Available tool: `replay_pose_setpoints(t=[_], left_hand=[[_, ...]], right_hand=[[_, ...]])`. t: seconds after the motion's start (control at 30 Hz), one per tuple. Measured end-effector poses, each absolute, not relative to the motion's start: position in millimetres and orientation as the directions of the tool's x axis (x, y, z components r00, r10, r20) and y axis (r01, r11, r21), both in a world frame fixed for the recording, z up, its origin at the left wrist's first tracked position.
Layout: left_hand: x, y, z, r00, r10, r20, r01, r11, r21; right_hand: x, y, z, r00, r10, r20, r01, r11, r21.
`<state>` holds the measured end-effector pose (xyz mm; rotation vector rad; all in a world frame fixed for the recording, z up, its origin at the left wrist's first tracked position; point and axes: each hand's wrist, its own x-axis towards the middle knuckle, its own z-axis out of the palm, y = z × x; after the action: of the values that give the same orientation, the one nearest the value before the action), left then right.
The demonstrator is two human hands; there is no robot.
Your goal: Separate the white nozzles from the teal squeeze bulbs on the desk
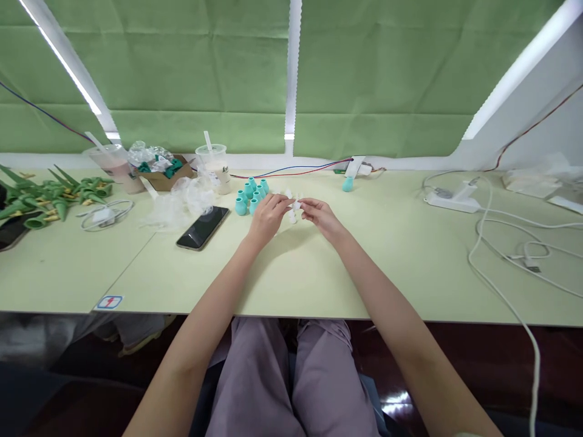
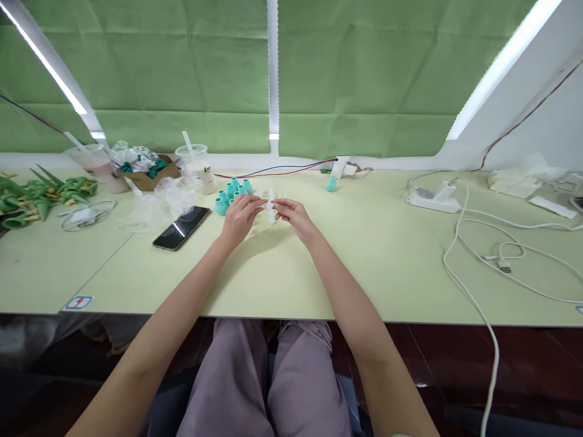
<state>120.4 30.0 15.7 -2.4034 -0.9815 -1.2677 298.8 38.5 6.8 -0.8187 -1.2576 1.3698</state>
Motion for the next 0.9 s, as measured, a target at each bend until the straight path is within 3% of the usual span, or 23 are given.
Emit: replay_pose_setpoints(t=[0.13,0.3,0.4,0.5,0.6,0.7,0.8,0.9], left_hand=[[125.6,32.4,10.8,0.396,0.44,0.806,0.642,-0.76,0.099],[130.6,34.9,4.9,0.254,0.495,0.831,0.601,-0.754,0.265],[130.2,36.3,2.5,0.179,0.572,0.801,0.565,-0.726,0.392],[127.9,37.8,0.5,0.146,0.658,0.739,0.561,-0.67,0.485],[126.4,38.5,-1.2,0.152,0.659,0.737,0.602,-0.653,0.46],[126.3,38.2,-2.5,0.184,0.624,0.76,0.623,-0.672,0.401],[126.6,37.6,-4.0,0.189,0.601,0.777,0.627,-0.683,0.376],[126.9,37.6,-5.7,0.178,0.595,0.784,0.628,-0.682,0.375]], right_hand=[[297.2,40.4,-1.5,-0.213,0.972,0.1,-0.268,0.041,-0.963],[293.3,41.0,-5.1,-0.272,0.955,0.119,-0.08,0.1,-0.992],[288.5,38.9,-0.9,-0.142,0.953,0.269,0.052,0.278,-0.959],[284.6,31.7,7.1,-0.011,0.861,0.509,0.285,0.49,-0.824],[282.3,23.0,12.1,-0.094,0.772,0.628,0.482,0.588,-0.65],[280.5,19.0,11.1,-0.131,0.727,0.674,0.54,0.623,-0.566],[278.5,19.9,9.3,-0.086,0.726,0.682,0.535,0.611,-0.583],[277.6,23.0,10.0,-0.029,0.776,0.63,0.462,0.569,-0.681]])
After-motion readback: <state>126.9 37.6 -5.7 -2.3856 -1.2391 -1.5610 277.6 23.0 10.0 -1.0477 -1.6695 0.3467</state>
